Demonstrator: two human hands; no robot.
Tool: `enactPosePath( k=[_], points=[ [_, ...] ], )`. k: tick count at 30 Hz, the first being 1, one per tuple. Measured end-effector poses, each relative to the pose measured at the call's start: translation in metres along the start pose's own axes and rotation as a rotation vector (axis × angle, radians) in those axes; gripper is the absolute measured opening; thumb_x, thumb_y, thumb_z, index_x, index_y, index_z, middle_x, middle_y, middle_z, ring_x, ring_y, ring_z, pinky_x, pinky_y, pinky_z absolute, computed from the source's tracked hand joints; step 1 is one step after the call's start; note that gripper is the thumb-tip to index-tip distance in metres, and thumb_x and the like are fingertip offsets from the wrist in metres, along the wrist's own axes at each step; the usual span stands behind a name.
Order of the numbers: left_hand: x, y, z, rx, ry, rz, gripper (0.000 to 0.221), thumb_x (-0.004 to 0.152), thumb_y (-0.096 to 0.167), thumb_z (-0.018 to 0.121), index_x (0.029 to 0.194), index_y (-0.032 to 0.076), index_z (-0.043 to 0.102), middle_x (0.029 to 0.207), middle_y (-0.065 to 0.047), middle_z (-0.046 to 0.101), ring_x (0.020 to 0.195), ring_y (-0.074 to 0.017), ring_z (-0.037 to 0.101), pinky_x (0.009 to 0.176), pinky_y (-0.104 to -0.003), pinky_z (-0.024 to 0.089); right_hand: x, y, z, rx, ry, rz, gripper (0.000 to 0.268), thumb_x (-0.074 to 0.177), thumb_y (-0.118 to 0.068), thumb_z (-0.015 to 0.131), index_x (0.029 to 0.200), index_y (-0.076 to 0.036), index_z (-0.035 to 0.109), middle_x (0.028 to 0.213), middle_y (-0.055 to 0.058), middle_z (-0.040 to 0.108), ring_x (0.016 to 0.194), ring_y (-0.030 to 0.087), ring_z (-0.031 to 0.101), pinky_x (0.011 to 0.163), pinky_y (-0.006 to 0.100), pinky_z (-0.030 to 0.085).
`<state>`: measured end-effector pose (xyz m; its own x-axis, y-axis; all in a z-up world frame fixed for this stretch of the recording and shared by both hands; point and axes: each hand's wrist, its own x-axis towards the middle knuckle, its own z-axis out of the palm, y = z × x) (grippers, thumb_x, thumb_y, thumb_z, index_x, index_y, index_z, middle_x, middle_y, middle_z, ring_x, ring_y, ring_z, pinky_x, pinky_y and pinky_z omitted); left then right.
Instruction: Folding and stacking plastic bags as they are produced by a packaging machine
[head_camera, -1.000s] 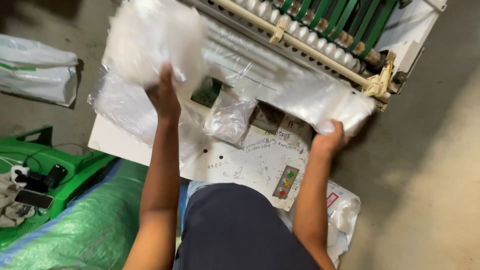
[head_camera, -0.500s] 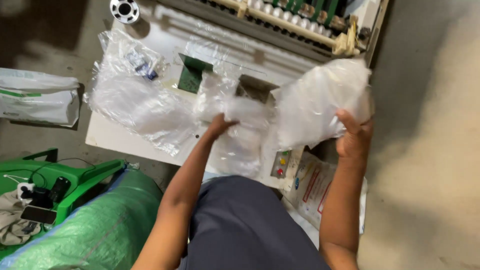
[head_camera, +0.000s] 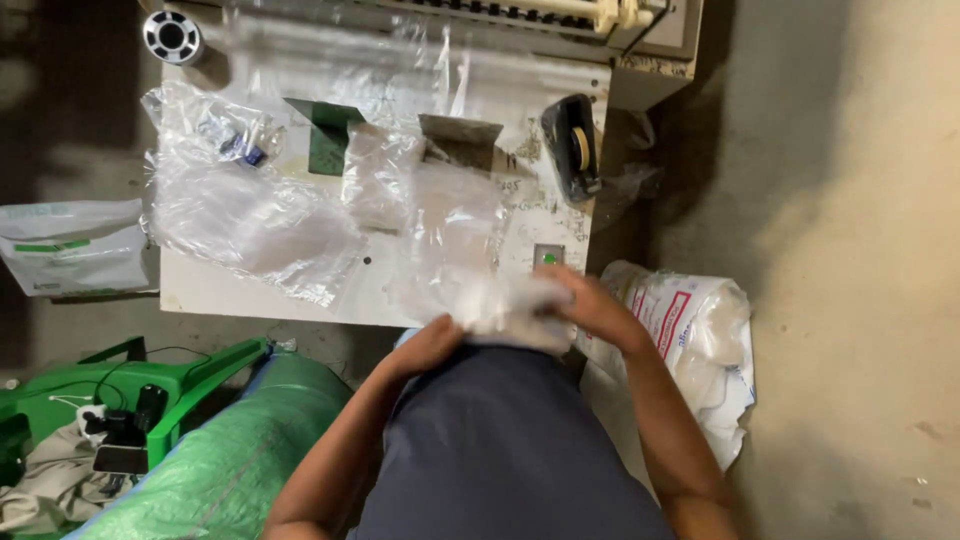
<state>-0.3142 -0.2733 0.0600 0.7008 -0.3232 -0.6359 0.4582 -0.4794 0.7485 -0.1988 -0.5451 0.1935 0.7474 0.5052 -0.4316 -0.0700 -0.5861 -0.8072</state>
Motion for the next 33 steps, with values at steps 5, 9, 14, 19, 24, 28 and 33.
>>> enactPosePath(
  k=[5, 9, 14, 19, 24, 28, 33],
  points=[
    [-0.048, 0.100, -0.035, -0.407, 0.047, -0.278, 0.085, 0.089, 0.073, 0.060, 0.140, 0.005, 0.059, 0.149, -0.023, 0.048, 0.142, -0.0378, 0.043, 0.118, -0.053, 0.031, 0.003, 0.064, 0.059, 0.212, -0.161, 0.078, 0.052, 0.099, -0.051, 0.058, 0.138, -0.018, 0.059, 0.142, 0.009, 0.063, 0.135, 0.026, 0.054, 0.114, 0.045, 0.041],
    [-0.026, 0.056, -0.042, -0.006, 0.392, 0.364, 0.103, 0.054, 0.057, 0.099, 0.135, 0.015, 0.051, 0.131, -0.007, 0.057, 0.131, -0.0302, 0.051, 0.110, -0.036, 0.043, 0.006, 0.184, 0.106, 0.396, -0.339, 0.150, 0.068, 0.110, -0.050, 0.038, 0.150, 0.004, 0.047, 0.155, 0.035, 0.039, 0.150, 0.045, 0.029, 0.127, 0.056, 0.016],
    [-0.005, 0.048, -0.032, 0.047, 0.270, 0.106, 0.069, 0.069, 0.053, 0.091, 0.098, -0.004, 0.064, 0.092, -0.030, 0.070, 0.093, -0.0496, 0.066, 0.081, -0.056, 0.050, 0.005, 0.125, 0.117, 1.005, 0.139, 0.443, 0.075, 0.086, -0.072, 0.063, 0.135, -0.016, 0.066, 0.137, 0.012, 0.066, 0.128, 0.027, 0.061, 0.115, 0.046, 0.039],
    [0.036, 0.033, -0.008, 0.392, 0.851, 0.332, 0.061, 0.086, 0.038, 0.082, 0.131, 0.007, 0.057, 0.115, -0.020, 0.072, 0.097, -0.0381, 0.072, 0.082, -0.050, 0.056, 0.046, 0.083, 0.079, 1.155, 0.123, 0.183, 0.075, 0.084, -0.054, 0.072, 0.141, -0.009, 0.059, 0.131, 0.013, 0.064, 0.117, 0.027, 0.062, 0.098, 0.051, 0.049],
    [0.044, 0.058, -0.027, -0.918, 0.336, -0.007, 0.119, 0.084, 0.062, 0.083, 0.159, -0.005, 0.020, 0.140, -0.027, 0.046, 0.119, -0.0358, 0.056, 0.101, -0.052, 0.048, 0.069, 0.043, 0.109, 1.134, 0.535, 0.273, 0.060, 0.084, -0.025, 0.092, 0.135, -0.023, 0.061, 0.113, -0.001, 0.072, 0.097, 0.015, 0.066, 0.079, 0.039, 0.054],
    [0.034, 0.081, -0.041, -1.280, 0.589, 0.006, 0.059, 0.081, 0.031, 0.093, 0.116, -0.006, 0.064, 0.093, -0.015, 0.070, 0.078, -0.0320, 0.071, 0.072, -0.046, 0.059, 0.064, 0.047, 0.118, 1.138, 0.255, 0.106, 0.051, 0.078, 0.002, 0.088, 0.124, -0.008, 0.068, 0.108, 0.015, 0.075, 0.100, 0.026, 0.072, 0.082, 0.049, 0.062],
    [0.024, 0.078, -0.034, -1.167, 0.351, 0.138, 0.039, 0.084, 0.024, 0.087, 0.114, 0.006, 0.070, 0.087, -0.009, 0.075, 0.071, -0.0221, 0.074, 0.064, -0.043, 0.063, 0.069, 0.031, 0.102, 0.886, -0.019, 0.172, 0.063, 0.082, -0.012, 0.088, 0.137, -0.012, 0.058, 0.117, 0.010, 0.070, 0.109, 0.024, 0.067, 0.095, 0.052, 0.057]
  ],
)
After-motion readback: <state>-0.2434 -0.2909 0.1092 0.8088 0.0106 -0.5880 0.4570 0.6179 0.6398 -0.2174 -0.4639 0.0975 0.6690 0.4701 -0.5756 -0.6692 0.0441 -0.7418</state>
